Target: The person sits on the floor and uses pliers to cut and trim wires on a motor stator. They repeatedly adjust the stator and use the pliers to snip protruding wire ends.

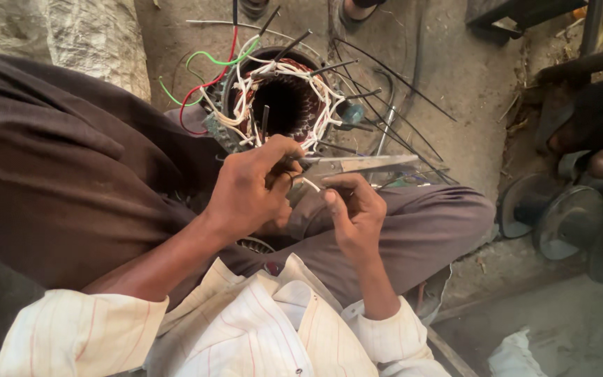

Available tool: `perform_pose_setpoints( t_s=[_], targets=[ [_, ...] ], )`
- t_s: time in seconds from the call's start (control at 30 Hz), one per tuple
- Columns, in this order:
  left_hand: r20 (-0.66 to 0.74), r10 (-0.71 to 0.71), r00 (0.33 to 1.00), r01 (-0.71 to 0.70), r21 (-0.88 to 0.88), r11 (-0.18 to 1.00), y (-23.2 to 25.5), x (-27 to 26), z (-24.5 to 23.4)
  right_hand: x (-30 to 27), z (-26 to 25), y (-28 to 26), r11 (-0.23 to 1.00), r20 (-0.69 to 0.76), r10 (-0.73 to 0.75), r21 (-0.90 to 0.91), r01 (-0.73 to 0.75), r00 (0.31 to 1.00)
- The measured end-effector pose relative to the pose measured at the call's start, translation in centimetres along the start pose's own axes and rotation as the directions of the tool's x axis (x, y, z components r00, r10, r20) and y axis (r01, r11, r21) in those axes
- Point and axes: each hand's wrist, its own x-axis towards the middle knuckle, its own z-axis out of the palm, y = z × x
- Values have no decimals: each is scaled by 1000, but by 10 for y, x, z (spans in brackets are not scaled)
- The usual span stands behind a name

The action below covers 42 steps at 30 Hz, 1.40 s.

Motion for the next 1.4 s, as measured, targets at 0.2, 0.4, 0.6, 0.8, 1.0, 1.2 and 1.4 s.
perform_pose_setpoints(
  t_s=[0.2,0.4,0.6,0.8,1.0,1.2,1.4],
  targets=[
    [-32,251,967,-244,148,958,-4,-2,2,2,-1,5,999,130,-23,49,17,991],
    [9,99,995,-99,64,993,-3,-3,0,9,-4,23,903,111,-75,-415,115,991],
    [23,46,999,-46,-7,999,7,0,-3,13,8,32,999,-26,2,32,-1,1000],
    [-21,138,990,-135,106,985,-2,-2,0,-6,19,13,986,-44,-101,-137,94,994],
    [-35,220,975,-210,185,960,-8,-2,1,-1,22,6,952,-53,-191,-253,172,980],
    [-13,238,971,-229,216,949,-7,-1,2,0,20,2,989,14,48,139,-49,999],
    [6,216,976,-215,143,966,-9,1,2,2,18,5,996,46,-86,-24,88,995]
  ],
)
